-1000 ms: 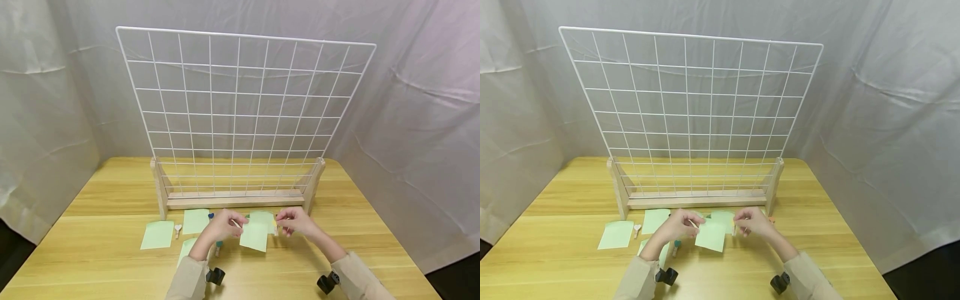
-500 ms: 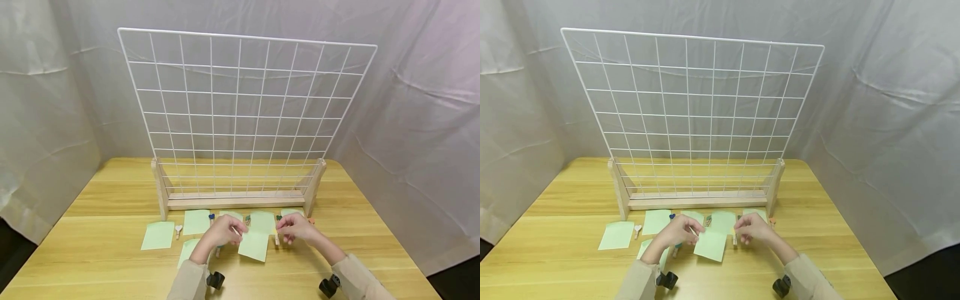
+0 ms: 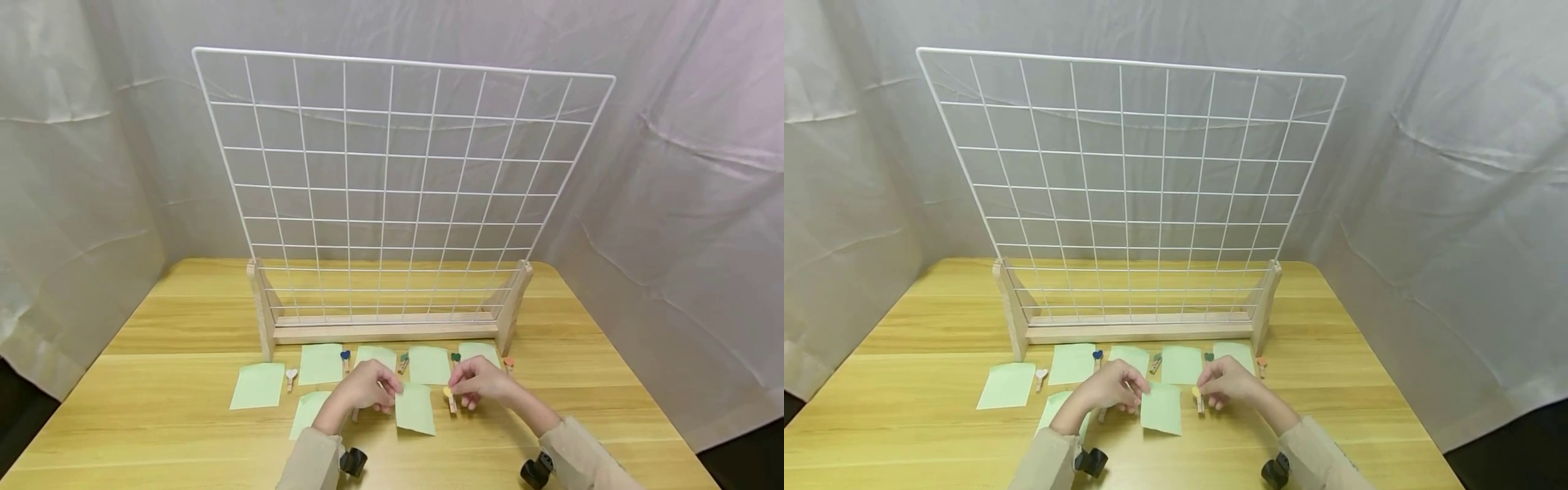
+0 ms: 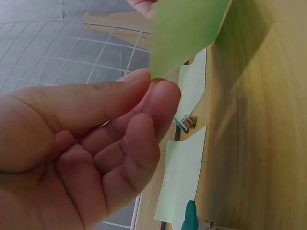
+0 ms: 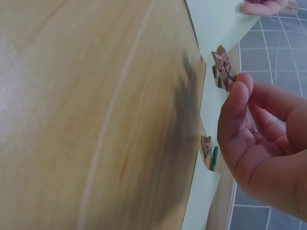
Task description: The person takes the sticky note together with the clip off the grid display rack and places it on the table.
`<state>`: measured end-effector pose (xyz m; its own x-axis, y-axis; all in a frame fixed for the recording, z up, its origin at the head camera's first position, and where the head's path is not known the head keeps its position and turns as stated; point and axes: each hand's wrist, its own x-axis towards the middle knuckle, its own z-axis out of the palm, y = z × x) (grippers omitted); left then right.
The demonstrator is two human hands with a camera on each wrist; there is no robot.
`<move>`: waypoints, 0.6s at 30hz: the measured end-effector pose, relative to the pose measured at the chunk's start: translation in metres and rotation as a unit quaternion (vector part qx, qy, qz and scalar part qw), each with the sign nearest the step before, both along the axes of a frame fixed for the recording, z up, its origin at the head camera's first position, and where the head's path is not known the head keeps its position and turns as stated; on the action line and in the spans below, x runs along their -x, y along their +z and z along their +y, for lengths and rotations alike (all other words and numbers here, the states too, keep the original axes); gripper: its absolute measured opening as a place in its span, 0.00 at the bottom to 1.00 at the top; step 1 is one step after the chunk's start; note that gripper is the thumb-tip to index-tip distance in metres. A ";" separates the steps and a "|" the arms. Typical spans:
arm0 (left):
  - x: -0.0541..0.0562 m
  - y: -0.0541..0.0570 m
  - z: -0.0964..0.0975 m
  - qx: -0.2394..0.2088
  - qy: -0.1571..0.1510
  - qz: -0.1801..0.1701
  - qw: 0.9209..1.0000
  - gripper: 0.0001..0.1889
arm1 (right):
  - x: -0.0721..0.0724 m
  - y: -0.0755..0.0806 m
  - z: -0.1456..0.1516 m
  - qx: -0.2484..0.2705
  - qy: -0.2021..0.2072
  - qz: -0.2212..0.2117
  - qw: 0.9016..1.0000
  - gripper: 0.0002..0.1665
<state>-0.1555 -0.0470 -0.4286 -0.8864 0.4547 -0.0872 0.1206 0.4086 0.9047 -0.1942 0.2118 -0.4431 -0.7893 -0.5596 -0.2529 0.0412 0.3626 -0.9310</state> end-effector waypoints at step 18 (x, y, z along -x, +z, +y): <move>-0.005 -0.003 -0.002 0.049 -0.031 -0.014 0.998 0.06 | -0.003 -0.010 0.000 -0.010 0.016 -0.013 1.000 0.05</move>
